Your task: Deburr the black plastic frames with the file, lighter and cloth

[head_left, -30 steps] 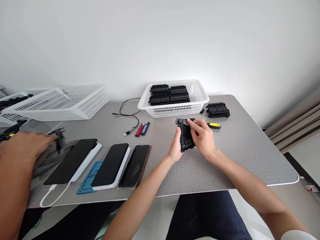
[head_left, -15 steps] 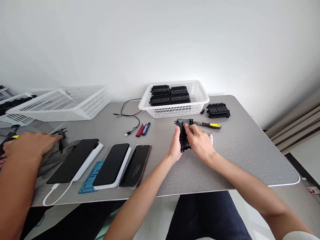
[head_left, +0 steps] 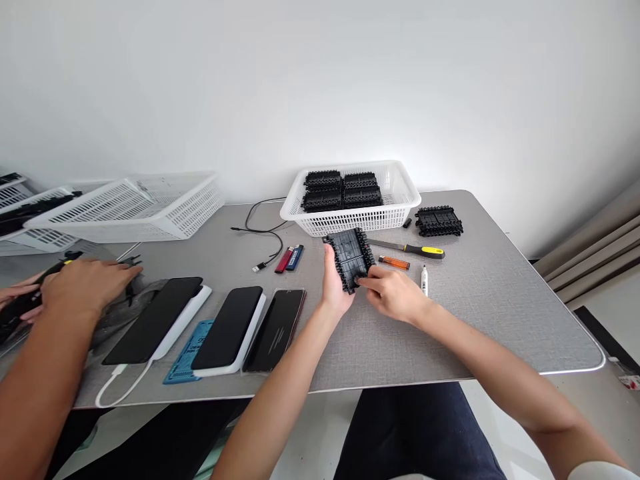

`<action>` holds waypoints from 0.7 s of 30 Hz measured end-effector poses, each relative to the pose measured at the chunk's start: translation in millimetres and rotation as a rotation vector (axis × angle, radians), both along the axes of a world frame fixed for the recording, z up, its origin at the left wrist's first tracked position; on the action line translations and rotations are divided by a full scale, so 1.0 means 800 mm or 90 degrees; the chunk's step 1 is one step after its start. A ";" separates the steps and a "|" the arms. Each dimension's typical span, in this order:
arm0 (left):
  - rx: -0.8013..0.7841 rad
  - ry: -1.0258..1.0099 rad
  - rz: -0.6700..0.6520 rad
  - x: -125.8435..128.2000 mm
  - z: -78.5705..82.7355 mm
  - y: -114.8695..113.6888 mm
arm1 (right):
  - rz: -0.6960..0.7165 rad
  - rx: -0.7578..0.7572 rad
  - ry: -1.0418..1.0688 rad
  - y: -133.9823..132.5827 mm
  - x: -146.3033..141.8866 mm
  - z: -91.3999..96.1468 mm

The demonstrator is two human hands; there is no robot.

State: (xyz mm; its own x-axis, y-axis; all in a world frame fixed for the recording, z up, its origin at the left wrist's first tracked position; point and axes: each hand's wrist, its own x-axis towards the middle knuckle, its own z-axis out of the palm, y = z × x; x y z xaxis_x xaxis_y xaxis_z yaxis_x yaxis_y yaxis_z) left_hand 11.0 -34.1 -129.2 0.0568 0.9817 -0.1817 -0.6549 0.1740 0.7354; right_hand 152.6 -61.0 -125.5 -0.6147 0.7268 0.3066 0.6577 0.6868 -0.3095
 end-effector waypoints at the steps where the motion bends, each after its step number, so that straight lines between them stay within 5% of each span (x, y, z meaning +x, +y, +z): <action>1: 0.010 -0.002 -0.014 0.002 0.000 0.000 | -0.010 -0.006 0.041 0.002 0.003 0.001; 8: 0.034 0.008 -0.128 0.014 -0.016 -0.006 | -0.203 0.145 0.396 0.014 0.014 0.004; 13: 0.025 -0.004 -0.177 0.026 -0.029 -0.015 | -0.257 0.176 0.223 0.018 0.015 -0.003; 21: 0.023 -0.010 -0.097 0.024 -0.013 -0.014 | -0.249 0.087 -0.011 0.000 -0.006 0.002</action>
